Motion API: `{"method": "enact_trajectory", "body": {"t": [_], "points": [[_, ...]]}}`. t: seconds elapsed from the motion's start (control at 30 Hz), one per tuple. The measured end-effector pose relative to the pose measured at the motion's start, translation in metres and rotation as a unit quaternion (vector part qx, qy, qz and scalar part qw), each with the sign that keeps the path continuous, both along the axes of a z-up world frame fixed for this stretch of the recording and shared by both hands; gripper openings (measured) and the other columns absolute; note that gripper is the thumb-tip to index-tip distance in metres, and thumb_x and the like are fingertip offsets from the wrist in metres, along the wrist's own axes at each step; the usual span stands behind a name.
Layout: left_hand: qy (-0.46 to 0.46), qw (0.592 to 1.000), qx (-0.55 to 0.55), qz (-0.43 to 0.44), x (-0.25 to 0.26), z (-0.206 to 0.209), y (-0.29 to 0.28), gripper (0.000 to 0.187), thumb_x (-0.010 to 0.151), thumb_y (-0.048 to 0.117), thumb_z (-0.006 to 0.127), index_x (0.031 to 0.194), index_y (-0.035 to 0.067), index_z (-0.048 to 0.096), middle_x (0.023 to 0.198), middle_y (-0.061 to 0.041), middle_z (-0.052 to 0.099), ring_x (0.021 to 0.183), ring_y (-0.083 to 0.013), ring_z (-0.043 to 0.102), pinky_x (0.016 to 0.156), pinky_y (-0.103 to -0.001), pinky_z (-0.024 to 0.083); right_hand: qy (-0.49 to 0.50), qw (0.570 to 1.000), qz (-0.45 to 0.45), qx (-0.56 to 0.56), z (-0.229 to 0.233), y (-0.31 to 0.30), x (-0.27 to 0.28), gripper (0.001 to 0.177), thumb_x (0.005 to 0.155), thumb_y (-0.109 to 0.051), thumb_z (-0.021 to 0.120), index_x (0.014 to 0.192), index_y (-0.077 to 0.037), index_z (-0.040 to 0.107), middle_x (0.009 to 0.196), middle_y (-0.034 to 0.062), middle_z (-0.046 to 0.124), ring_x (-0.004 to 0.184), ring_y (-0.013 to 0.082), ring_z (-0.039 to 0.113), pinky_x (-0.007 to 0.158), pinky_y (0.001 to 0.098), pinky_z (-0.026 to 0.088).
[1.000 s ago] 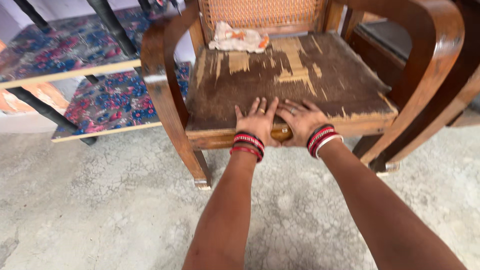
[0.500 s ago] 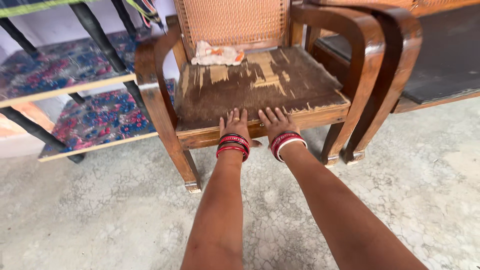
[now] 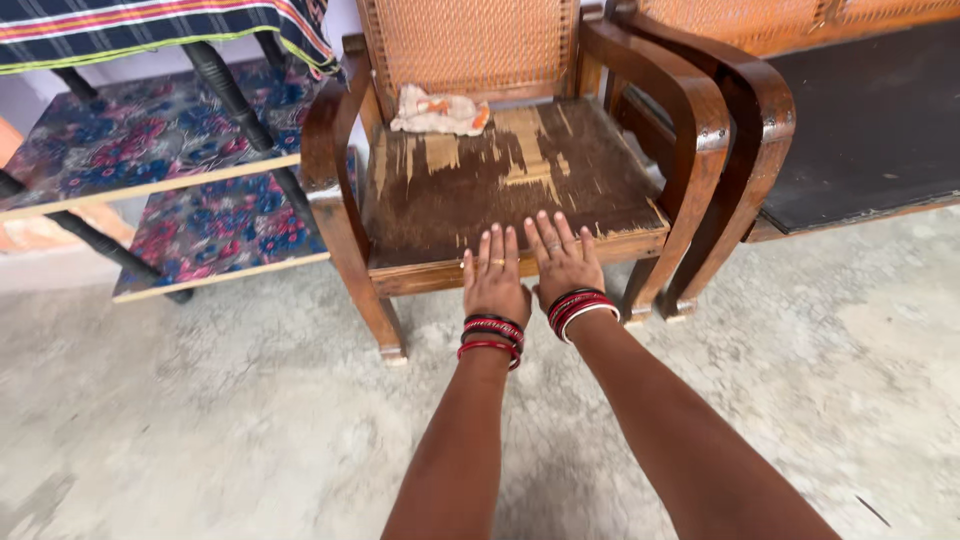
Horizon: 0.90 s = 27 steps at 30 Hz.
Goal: The person reattaches the woven backrest to a wooden chair by aligning the panels, pressing them into the frame, and then wipes the wooden surface with a cloth.
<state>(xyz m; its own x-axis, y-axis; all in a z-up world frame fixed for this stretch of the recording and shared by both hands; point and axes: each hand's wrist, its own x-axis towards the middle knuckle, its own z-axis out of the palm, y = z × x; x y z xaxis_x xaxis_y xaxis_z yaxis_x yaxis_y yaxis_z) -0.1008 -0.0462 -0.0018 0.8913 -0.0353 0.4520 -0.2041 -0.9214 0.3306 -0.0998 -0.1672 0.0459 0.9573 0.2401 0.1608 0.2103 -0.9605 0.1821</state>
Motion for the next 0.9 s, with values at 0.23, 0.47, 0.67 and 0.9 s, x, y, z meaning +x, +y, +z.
{"method": "enact_trajectory", "body": {"t": [0.23, 0.47, 0.67, 0.9], "points": [[-0.021, 0.999, 0.041, 0.01, -0.03, 0.096, -0.012, 0.066, 0.097, 0.02, 0.045, 0.16, 0.014, 0.03, 0.168, -0.007, 0.03, 0.156, -0.0208, 0.025, 0.127, -0.05, 0.013, -0.038, 0.998, 0.019, 0.038, 0.08, -0.007, -0.028, 0.088, 0.092, -0.051, 0.058, 0.163, -0.022, 0.015, 0.171, -0.0001, 0.012, 0.157, 0.0223, 0.008, 0.125, 0.0523, 0.011], [-0.005, 1.0, 0.011, 0.016, -0.079, 0.234, -0.021, 0.074, 0.091, 0.023, 0.053, 0.16, 0.011, 0.028, 0.167, -0.01, 0.028, 0.154, -0.0227, 0.023, 0.125, -0.05, 0.012, -0.04, 0.998, 0.032, 0.043, 0.217, -0.012, -0.071, 0.086, 0.091, -0.05, 0.057, 0.163, -0.022, 0.017, 0.171, 0.0014, 0.013, 0.157, 0.0219, 0.009, 0.125, 0.0521, 0.011], [0.003, 0.999, 0.038, 0.02, -0.123, 0.362, -0.038, 0.081, 0.089, 0.025, 0.06, 0.16, 0.011, 0.025, 0.167, -0.009, 0.026, 0.155, -0.0231, 0.02, 0.125, -0.05, 0.009, -0.045, 0.998, 0.026, -0.03, 0.342, -0.027, -0.117, 0.082, 0.095, -0.038, 0.054, 0.163, -0.021, 0.012, 0.171, 0.0019, 0.008, 0.156, 0.0226, 0.005, 0.123, 0.0521, 0.007], [0.021, 0.998, 0.048, 0.022, -0.185, 0.498, -0.069, 0.091, 0.086, 0.029, 0.068, 0.161, 0.011, 0.021, 0.168, -0.008, 0.022, 0.156, -0.0231, 0.016, 0.125, -0.052, 0.006, 0.0, 0.999, 0.032, 0.019, 0.482, -0.059, -0.179, 0.088, 0.094, -0.045, 0.057, 0.164, -0.023, 0.009, 0.172, 0.0032, 0.003, 0.158, 0.0234, 0.002, 0.125, 0.053, 0.007]]}}
